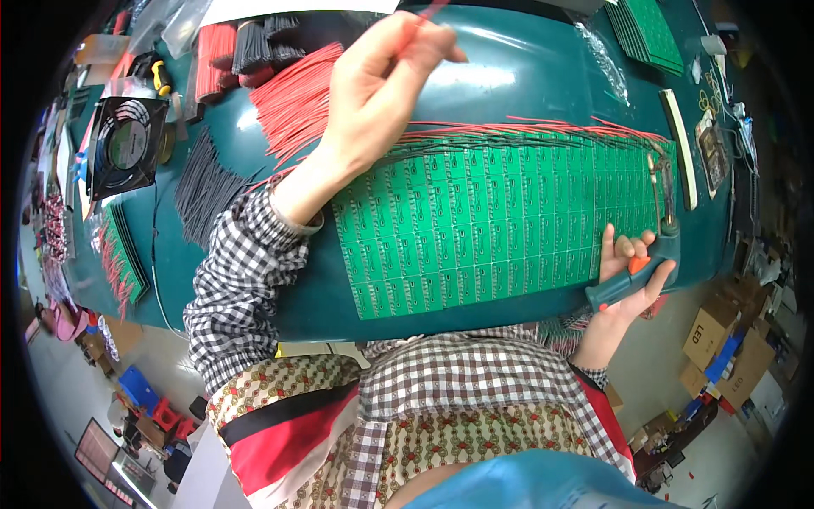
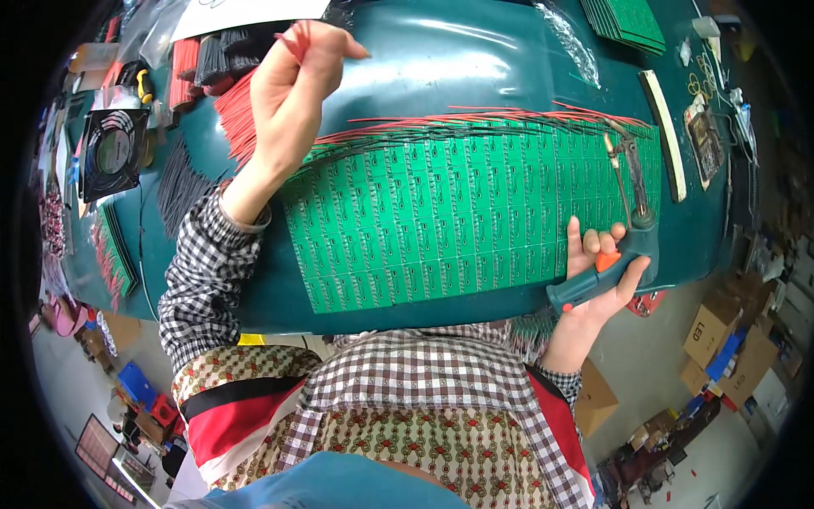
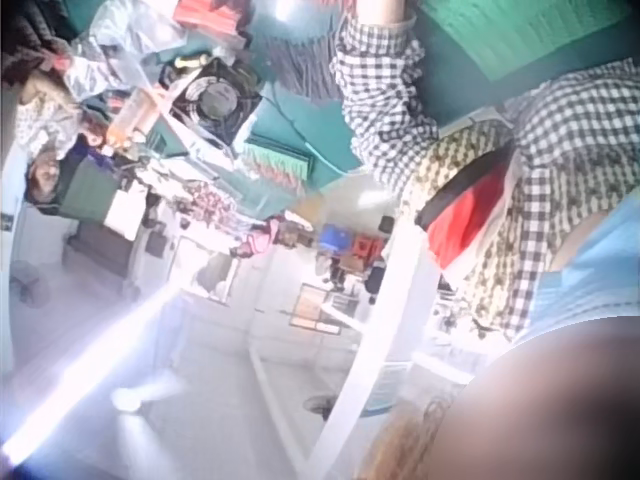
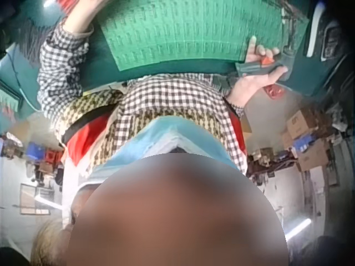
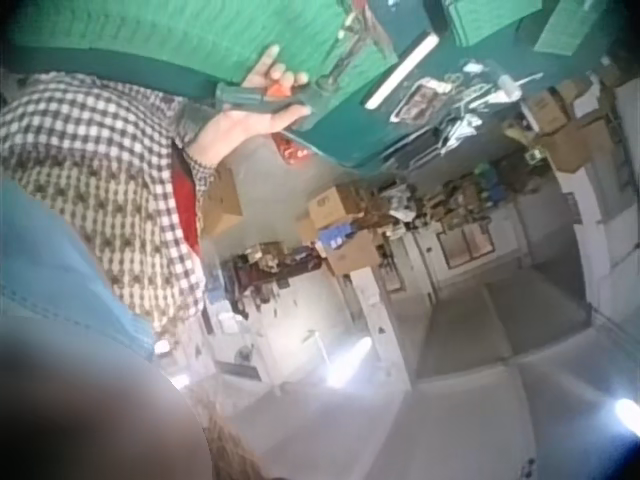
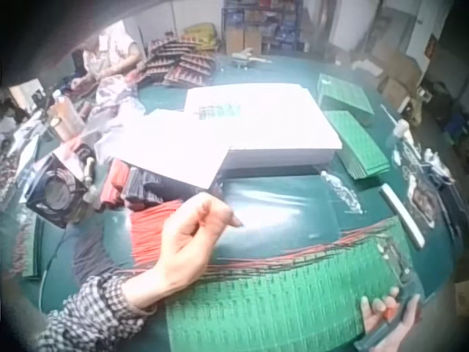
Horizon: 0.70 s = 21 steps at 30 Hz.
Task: Soldering red and black wires onto a series of small green circuit boards.
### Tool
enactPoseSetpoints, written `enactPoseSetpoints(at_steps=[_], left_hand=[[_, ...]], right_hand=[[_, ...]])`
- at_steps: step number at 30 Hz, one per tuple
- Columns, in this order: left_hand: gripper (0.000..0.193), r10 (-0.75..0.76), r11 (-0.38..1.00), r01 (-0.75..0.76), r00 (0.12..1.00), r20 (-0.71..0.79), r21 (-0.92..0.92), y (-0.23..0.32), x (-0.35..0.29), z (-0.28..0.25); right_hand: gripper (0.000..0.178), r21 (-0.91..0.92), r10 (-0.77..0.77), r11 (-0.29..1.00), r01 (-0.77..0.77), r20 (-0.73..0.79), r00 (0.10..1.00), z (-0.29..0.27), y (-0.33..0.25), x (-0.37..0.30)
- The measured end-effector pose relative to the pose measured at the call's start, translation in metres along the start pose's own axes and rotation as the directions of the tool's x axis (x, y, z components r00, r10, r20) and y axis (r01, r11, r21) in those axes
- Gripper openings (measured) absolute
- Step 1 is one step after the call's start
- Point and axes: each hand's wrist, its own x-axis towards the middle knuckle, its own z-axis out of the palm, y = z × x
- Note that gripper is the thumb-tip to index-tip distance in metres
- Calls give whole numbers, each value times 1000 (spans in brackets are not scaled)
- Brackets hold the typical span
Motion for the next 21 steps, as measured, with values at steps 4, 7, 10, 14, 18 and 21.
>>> enactPoseSetpoints(at_steps=[4, 7, 10, 14, 18, 21], left_hand=[[26, -105, 992, 106, 994, 6, -64, -26, -1, -3], [27, -177, 984, 177, 984, 15, 3, -24, -3, -5], [22, 46, 971, -71, 993, 113, 229, -4, 7, -6], [48, -110, 710, -274, 867, 487, 648, 16, -10, -34], [40, -342, 698, -149, 790, 509, 701, 20, -21, -57], [29, -337, 761, -113, 773, 538, 639, 8, -27, -62]], right_hand=[[46, 23, -5, 1000, 4, 37, 999, 5, 1, 2], [46, 42, -3, 999, 1, 48, 999, 6, 3, 5], [46, 20, -8, 1000, 7, 29, 1000, 2, 2, 3], [43, 27, 12, 1000, -14, 84, 996, -1, -1, 3], [43, 22, 11, 1000, -13, 103, 995, 2, -1, 3], [45, -7, -3, 1000, 3, 35, 999, -3, -1, 3]])
